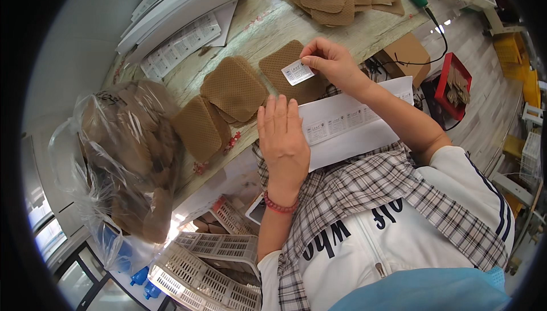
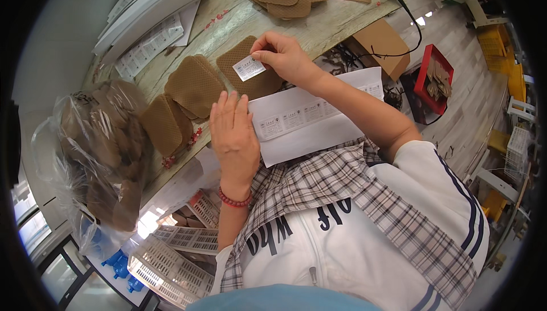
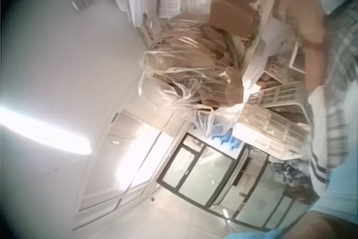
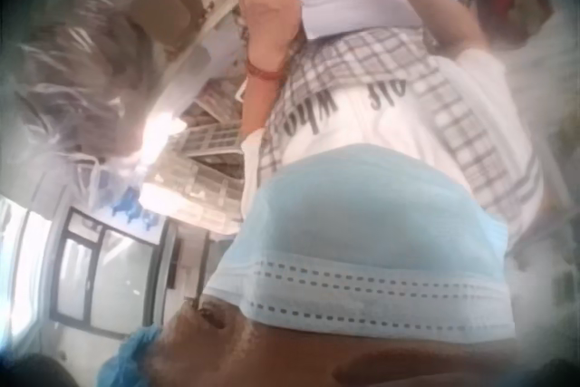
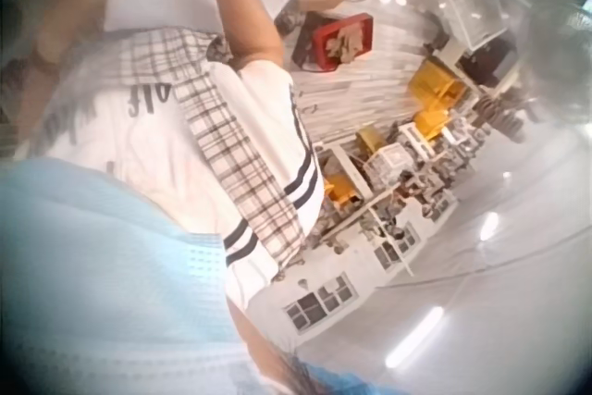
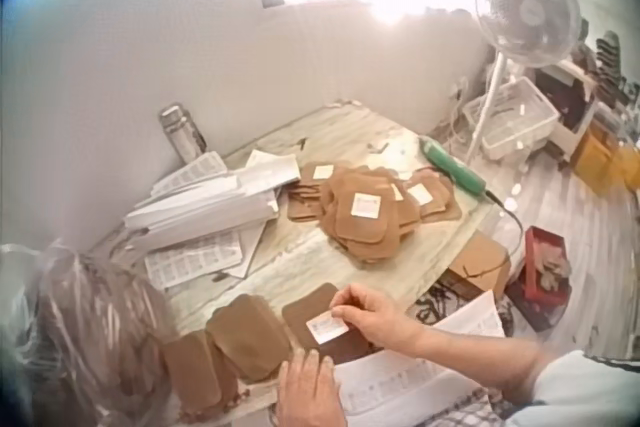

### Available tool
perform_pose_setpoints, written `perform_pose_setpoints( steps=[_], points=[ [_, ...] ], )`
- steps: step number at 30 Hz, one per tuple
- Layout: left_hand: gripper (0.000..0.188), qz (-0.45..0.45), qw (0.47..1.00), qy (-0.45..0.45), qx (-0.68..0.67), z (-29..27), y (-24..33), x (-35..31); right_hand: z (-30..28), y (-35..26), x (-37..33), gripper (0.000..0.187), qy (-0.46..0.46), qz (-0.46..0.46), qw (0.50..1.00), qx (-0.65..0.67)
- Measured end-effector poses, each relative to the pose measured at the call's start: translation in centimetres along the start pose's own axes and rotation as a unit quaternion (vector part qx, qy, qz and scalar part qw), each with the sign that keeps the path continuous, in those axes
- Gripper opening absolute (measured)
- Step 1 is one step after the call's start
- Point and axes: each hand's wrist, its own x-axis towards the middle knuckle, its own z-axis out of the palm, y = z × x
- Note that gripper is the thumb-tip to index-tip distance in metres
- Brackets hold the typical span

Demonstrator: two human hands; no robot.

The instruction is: The person repeatedly picks up small brown pouches, peels off white labels from a sheet, and sticks them onto the pouches. Finished pouches are stacked on the table. The person handles the pouches and labels by hand throughout the clip.

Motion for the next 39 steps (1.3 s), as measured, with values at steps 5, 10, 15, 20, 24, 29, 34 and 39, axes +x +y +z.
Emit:
perform_pose_setpoints(
  steps=[5,10,15,20,24,29,34,39],
  points=[
    [0.014,0.043,0.996,-0.071,-0.044,2.4,-0.6,0.0,0.5,2.0,0.6,0.007,0.036,-0.063,0.994,-0.088],
    [0.007,0.037,0.996,-0.049,-0.071,2.4,-0.3,-0.5,0.4,2.0,-0.1,0.007,0.05,-0.045,0.993,-0.093],
    [0.012,-0.011,0.996,0.007,-0.089,2.0,1.5,-0.4,0.4,1.7,-0.3,0.008,0.057,-0.031,0.991,-0.117],
    [0.026,-0.16,0.954,-0.061,-0.244,1.9,3.2,-1.1,0.9,1.9,-0.4,0.008,0.073,-0.046,0.985,-0.149],
    [0.014,-0.277,0.867,-0.096,-0.402,2.6,3.0,-2.8,1.0,2.3,-0.1,0.011,0.083,-0.052,0.983,-0.154],
    [0.019,-0.386,0.861,-0.138,-0.299,-0.8,-4.5,-6.1,1.0,1.3,0.3,0.009,0.063,-0.008,0.99,-0.128],
    [0.011,-0.245,0.967,-0.071,0.023,-3.1,-5.4,-7.0,1.1,1.6,0.5,0.01,0.052,-0.013,0.99,-0.128],
    [0.014,-0.085,0.994,0.045,0.054,-2.3,-0.8,-2.4,1.0,1.4,0.6,0.01,0.047,-0.001,0.991,-0.128]
  ],
)
